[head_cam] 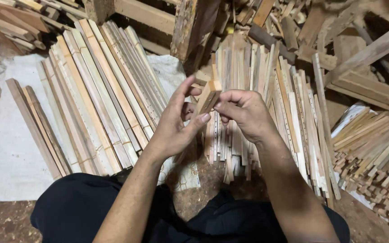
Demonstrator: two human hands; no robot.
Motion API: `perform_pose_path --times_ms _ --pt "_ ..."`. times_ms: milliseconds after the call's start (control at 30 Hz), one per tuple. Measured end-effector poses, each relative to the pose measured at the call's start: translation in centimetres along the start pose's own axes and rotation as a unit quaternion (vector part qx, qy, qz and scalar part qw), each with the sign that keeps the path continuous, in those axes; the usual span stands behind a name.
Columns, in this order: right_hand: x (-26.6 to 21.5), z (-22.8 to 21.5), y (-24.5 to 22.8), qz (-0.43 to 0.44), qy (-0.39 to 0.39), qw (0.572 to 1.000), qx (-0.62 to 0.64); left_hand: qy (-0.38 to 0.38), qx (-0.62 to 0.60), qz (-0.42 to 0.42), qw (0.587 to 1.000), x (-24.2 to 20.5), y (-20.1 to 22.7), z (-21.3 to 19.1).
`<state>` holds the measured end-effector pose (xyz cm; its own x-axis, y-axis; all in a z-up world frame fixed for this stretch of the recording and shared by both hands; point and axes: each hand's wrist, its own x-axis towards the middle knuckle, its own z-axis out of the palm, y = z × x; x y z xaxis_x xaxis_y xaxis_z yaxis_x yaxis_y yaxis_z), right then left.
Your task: Sorting and inspecting individual wooden slats from a large pile on the floor for quality control
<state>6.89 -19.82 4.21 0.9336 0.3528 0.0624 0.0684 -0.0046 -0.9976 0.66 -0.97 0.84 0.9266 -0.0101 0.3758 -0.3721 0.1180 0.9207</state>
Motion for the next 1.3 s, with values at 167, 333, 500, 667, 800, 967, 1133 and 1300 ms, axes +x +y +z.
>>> perform_pose_path --times_ms 167,333,500,667,800,967,1133,1300 --pt "-0.3 0.0 -0.3 0.004 -0.04 0.999 0.026 -0.037 0.071 0.013 0.997 -0.3 -1.7 -0.7" --pt "1.2 -2.7 2.7 0.013 -0.072 0.975 0.211 -0.031 0.035 0.041 0.998 -0.7 -1.4 -0.2" --pt "2.0 -3.0 -3.5 0.011 -0.092 0.958 0.272 -0.021 0.013 0.042 0.999 -0.5 -3.4 1.1" --pt "-3.4 4.4 -9.0 -0.202 -0.154 0.938 -0.234 0.006 0.089 0.076 0.993 0.4 -1.9 3.3" --pt "-4.0 2.3 -1.2 -0.242 -0.177 0.901 -0.314 0.05 -0.05 0.032 0.997 0.5 -5.4 2.1" --pt "-2.2 -6.0 5.2 -0.063 -0.052 0.969 -0.231 0.045 -0.173 0.008 0.984 0.2 -4.1 -0.5" --pt "1.5 -6.9 3.6 0.106 0.043 0.993 -0.003 0.057 -0.094 0.0 0.994 -0.3 -6.0 2.6" --pt "-0.3 -1.7 -9.4 0.074 0.058 0.995 0.041 0.063 0.052 0.069 0.994 -0.5 -5.8 5.8"
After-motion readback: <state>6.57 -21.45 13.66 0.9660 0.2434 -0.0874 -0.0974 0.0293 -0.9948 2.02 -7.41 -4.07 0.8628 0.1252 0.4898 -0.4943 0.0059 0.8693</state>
